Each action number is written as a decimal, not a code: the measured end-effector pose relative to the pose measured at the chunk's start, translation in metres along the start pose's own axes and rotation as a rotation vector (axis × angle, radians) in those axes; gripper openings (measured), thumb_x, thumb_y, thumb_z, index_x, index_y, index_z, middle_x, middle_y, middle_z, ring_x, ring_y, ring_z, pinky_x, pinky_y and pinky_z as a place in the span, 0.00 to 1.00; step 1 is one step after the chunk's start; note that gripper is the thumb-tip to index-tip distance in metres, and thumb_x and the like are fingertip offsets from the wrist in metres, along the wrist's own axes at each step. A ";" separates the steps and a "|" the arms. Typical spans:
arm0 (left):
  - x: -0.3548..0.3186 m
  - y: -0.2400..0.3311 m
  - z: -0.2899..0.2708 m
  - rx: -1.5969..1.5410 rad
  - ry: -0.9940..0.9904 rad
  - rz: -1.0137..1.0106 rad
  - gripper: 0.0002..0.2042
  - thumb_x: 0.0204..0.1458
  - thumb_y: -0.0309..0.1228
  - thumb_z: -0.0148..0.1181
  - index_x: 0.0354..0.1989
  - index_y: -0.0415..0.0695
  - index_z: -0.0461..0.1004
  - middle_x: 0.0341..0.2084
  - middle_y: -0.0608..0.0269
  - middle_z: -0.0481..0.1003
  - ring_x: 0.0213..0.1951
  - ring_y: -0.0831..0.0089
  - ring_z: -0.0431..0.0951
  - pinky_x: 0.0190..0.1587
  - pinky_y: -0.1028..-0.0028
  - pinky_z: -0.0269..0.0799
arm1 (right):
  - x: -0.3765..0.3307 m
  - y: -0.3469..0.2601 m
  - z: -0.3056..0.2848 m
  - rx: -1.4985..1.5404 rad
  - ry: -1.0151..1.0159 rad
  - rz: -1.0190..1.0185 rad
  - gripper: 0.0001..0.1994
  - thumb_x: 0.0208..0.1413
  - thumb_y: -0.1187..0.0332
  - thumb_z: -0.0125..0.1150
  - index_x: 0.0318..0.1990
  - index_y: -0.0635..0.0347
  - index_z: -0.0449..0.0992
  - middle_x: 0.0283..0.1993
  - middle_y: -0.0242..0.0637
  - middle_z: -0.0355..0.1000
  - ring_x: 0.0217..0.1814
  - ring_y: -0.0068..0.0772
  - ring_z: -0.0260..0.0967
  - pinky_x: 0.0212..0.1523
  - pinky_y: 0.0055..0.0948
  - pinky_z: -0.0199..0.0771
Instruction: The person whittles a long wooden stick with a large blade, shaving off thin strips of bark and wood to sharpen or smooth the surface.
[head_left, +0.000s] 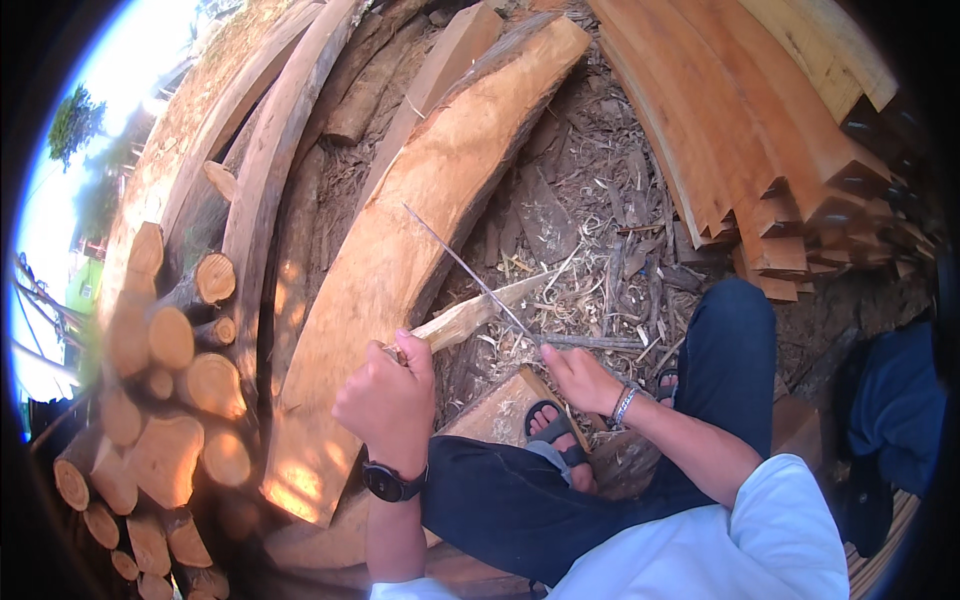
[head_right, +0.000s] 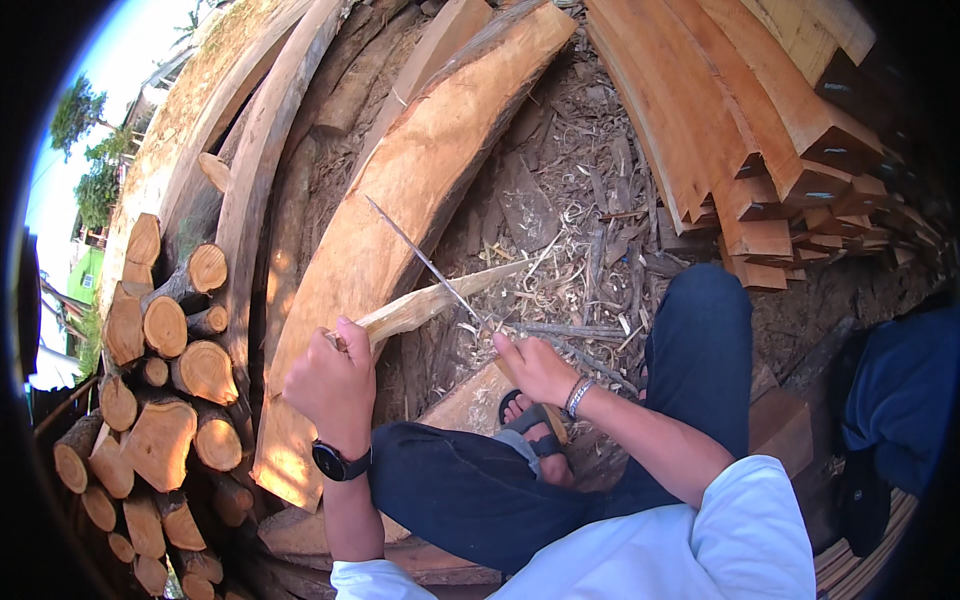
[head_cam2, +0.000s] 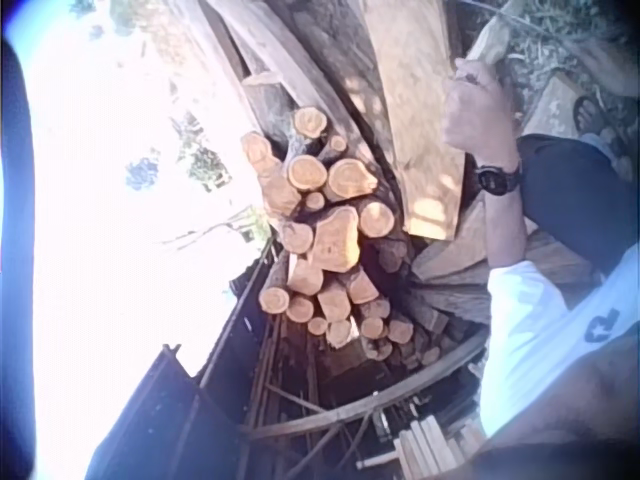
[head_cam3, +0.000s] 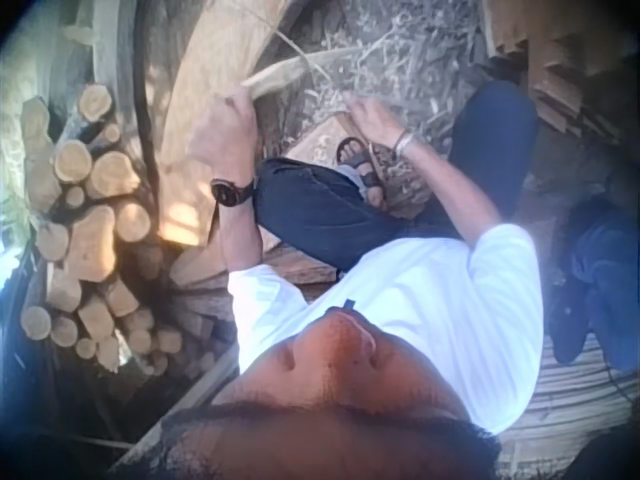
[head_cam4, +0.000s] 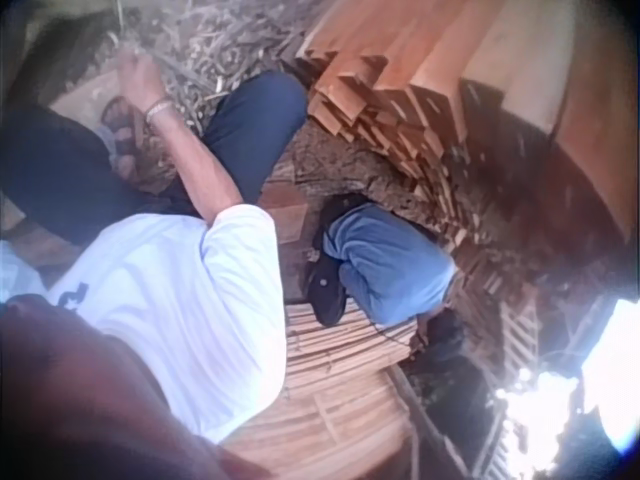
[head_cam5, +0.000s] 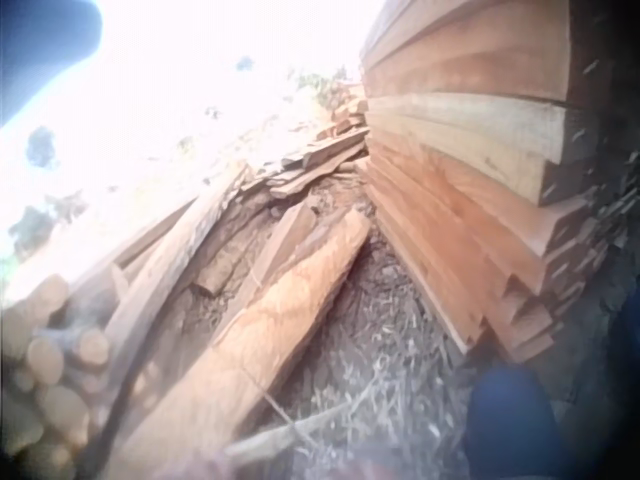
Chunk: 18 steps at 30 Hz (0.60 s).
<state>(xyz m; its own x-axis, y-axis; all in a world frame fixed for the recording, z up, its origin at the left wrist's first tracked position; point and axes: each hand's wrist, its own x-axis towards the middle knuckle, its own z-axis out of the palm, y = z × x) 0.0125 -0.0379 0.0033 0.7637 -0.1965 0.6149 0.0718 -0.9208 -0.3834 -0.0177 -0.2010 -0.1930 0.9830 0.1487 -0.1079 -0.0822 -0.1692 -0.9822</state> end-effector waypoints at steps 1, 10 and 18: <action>0.000 -0.001 0.001 -0.003 0.006 -0.006 0.20 0.53 0.44 0.54 0.13 0.46 0.69 0.07 0.54 0.69 0.13 0.55 0.73 0.16 0.60 0.66 | -0.001 -0.002 0.000 -0.002 -0.004 -0.013 0.34 0.68 0.49 0.34 0.18 0.69 0.68 0.12 0.44 0.61 0.16 0.39 0.63 0.26 0.42 0.64; 0.001 -0.009 -0.004 0.037 -0.012 -0.051 0.20 0.53 0.44 0.53 0.14 0.45 0.70 0.09 0.53 0.71 0.14 0.53 0.74 0.17 0.59 0.66 | -0.001 -0.017 0.002 -0.011 -0.031 -0.037 0.34 0.67 0.47 0.37 0.20 0.71 0.68 0.13 0.53 0.61 0.16 0.53 0.64 0.26 0.47 0.65; 0.001 -0.009 0.000 0.018 -0.002 -0.037 0.20 0.53 0.44 0.53 0.14 0.44 0.70 0.09 0.52 0.71 0.15 0.53 0.74 0.18 0.58 0.66 | 0.001 0.003 0.004 -0.027 -0.035 0.053 0.35 0.67 0.47 0.37 0.19 0.72 0.68 0.13 0.56 0.61 0.17 0.55 0.65 0.28 0.49 0.66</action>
<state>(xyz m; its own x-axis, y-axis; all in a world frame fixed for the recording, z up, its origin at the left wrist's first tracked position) 0.0129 -0.0297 0.0071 0.7620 -0.1618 0.6271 0.1112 -0.9212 -0.3728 -0.0172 -0.1977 -0.1969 0.9710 0.1727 -0.1651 -0.1289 -0.2035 -0.9706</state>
